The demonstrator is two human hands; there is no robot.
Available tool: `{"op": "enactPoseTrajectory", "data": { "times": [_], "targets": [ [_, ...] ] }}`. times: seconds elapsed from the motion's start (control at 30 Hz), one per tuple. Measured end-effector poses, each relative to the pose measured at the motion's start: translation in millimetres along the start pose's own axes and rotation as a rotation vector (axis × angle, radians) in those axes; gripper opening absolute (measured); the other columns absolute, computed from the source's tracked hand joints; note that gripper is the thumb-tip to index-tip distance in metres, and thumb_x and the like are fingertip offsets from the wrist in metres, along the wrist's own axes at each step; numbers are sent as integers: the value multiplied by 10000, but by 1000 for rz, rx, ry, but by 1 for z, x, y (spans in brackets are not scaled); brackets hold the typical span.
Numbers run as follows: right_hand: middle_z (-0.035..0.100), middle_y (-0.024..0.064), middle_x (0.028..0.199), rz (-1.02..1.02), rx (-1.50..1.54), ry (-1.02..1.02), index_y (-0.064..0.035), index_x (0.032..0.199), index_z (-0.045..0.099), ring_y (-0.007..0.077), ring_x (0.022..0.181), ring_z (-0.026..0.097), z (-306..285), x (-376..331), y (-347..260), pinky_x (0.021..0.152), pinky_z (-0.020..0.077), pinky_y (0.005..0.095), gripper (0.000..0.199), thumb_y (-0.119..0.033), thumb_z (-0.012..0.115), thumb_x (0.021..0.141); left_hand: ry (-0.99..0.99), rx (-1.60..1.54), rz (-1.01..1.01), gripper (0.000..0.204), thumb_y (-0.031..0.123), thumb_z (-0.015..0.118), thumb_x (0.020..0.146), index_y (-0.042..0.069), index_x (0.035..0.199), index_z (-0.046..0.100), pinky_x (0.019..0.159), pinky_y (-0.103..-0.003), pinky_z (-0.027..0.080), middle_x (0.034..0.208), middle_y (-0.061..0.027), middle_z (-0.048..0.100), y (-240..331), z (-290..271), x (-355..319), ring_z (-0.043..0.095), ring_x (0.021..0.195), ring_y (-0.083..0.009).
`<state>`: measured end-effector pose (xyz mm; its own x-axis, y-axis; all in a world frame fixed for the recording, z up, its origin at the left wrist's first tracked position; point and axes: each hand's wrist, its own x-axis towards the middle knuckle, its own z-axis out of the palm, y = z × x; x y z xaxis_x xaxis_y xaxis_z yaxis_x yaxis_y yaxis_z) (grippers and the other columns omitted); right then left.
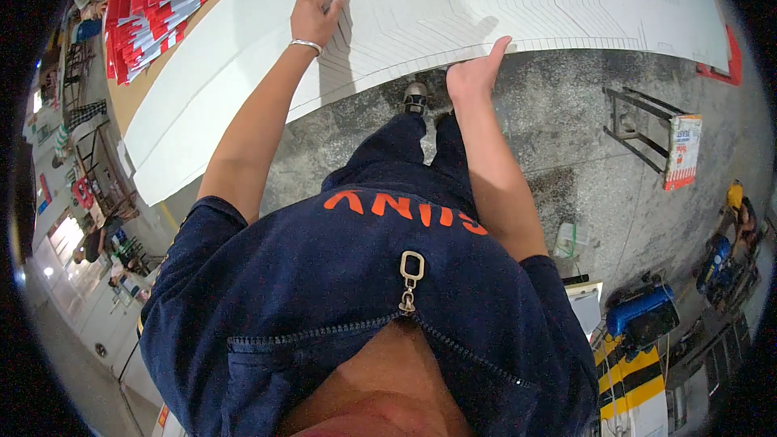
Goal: Sorting and stacking cardboard sheets in a factory environment.
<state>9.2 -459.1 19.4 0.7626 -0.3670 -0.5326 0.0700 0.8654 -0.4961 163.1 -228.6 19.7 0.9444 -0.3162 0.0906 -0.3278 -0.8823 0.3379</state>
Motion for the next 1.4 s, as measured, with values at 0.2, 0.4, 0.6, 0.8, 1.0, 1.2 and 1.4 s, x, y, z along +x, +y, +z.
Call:
{"op": "enactPoseTrajectory", "data": {
  "times": [0.2, 0.4, 0.6, 0.8, 1.0, 1.2, 1.4],
  "targets": [
    [302, 174, 1446, 139, -366, 143, -5, 1399, 288, 286, 1313, 312, -17, -25, 0, 1086, 235, 396, 800, -600, 417, 880, -12, -77, -34, 347, 387, 591, 830, 91, 977, 696, 781, -405, 470, 907, -136, 627, -36, -19, 2, 563, 894, -316],
    [589, 278, 1086, -201, -2104, -767, 39, 1180, 536, 371, 1031, 578, -25, -40, 39, 888, 458, 427, 570, -409, 593, 832, 48, -79, -42, 317, 374, 595, 819, 95, 920, 706, 782, -415, 468, 893, -172, 614, -41, -21, -11, 549, 897, -337],
    [644, 229, 841, -182, -2022, -729, 17, 854, 665, 386, 834, 622, -8, -38, 58, 775, 490, 444, 405, -382, 621, 800, -5, -80, -49, 353, 383, 594, 828, 71, 955, 698, 793, -411, 462, 891, -160, 606, -38, -24, -13, 549, 905, -322],
    [652, 210, 890, 82, -2065, -1009, -20, 909, 686, 349, 895, 622, 40, -54, 89, 814, 481, 444, 382, -375, 636, 777, -13, -49, -34, 351, 396, 603, 827, 115, 1026, 671, 781, -408, 463, 957, -128, 611, -30, -25, -20, 548, 930, -309],
    [623, 195, 1070, -23, -1993, -1124, -46, 1192, 573, 349, 1031, 577, 3, -41, 55, 911, 450, 418, 560, -412, 632, 772, 82, -22, 64, 369, 348, 691, 762, 116, 1046, 657, 820, -417, 455, 966, -116, 616, -30, -17, -14, 553, 946, -308],
    [615, 84, 1126, 452, -1370, -395, -64, 1202, 578, 192, 1007, 586, -131, -5, -94, 807, 477, 350, 555, -492, 576, 848, 173, 41, -37, 560, 276, 690, 763, 45, 1245, 523, 1022, -435, 330, 1291, -189, 462, 14, -25, -22, 382, 1244, -324],
    [458, 157, 1308, 159, -411, 443, -4, 1322, 394, 265, 1193, 451, -357, 21, -289, 960, 407, 406, 762, -545, 597, 825, 262, 176, -117, 602, 180, 693, 778, 75, 1316, 442, 1041, -477, 300, 1400, -220, 291, 84, -12, -86, 309, 1281, -385]
  ]
}}
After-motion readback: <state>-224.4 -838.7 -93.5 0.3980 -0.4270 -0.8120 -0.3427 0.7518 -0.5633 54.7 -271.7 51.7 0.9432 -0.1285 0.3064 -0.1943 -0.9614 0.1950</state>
